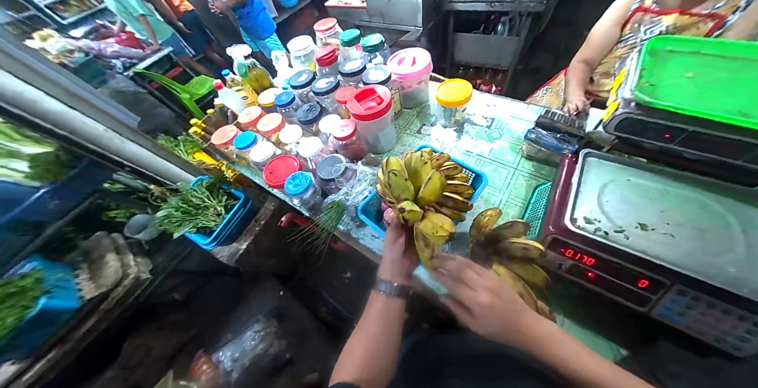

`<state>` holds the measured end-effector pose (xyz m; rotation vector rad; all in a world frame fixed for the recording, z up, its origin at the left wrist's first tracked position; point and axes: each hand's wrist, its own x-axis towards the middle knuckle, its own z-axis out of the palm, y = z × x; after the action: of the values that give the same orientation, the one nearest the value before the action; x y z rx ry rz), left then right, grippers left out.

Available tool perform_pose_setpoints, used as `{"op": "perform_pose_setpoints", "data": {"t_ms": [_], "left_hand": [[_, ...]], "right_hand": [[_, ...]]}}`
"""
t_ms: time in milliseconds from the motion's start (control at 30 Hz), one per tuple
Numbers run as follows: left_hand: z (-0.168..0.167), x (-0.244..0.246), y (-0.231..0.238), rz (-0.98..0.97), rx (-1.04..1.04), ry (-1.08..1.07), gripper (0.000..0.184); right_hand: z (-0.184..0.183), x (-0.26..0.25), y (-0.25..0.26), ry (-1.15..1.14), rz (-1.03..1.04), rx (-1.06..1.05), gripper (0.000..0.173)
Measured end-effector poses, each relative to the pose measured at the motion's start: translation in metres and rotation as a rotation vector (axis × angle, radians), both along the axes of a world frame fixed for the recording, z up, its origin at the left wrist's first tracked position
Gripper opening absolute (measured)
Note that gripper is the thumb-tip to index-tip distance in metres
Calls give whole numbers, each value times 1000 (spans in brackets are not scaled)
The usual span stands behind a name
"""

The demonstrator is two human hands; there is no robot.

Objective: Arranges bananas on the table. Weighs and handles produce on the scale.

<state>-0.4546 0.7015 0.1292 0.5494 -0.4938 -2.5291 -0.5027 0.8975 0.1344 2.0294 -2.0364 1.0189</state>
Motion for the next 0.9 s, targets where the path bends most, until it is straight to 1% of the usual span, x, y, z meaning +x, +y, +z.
{"op": "perform_pose_setpoints", "data": {"t_ms": [67,167,200,267,333,367,467,533,567,600,667,733,800,900], "left_hand": [[20,8,5,33,-20,-60,38],[42,22,16,35,-167,-95,39],[46,25,21,41,-226,-89,39],[51,29,32,78,-321,-56,37],[56,30,42,111,-390,-15,35],[59,32,46,124,-415,-2,35],[65,38,55,140,-499,-21,32],[62,43,55,120,-531,15,31],[60,45,54,106,-540,40,29],[59,47,56,95,-546,55,28],[57,50,60,82,-562,78,23],[57,50,63,75,-596,101,18],[55,51,65,51,-642,111,15],[49,54,59,-20,-702,177,24]], "right_hand": [[1,1,7,-45,30,-62,30],[30,0,25,-96,-83,-300,22],[42,0,30,-93,-105,-367,25],[58,3,33,-59,-120,-454,39],[64,10,32,-11,-115,-453,55],[61,13,32,9,-98,-434,57],[47,16,40,50,-10,-406,43],[48,14,51,36,31,-441,35],[52,12,56,24,16,-475,34],[59,9,60,13,-19,-502,35],[73,3,63,-5,-84,-531,43],[79,1,61,-15,-99,-519,48],[73,5,61,-7,-81,-492,45],[67,6,74,13,-44,-499,37]]}}
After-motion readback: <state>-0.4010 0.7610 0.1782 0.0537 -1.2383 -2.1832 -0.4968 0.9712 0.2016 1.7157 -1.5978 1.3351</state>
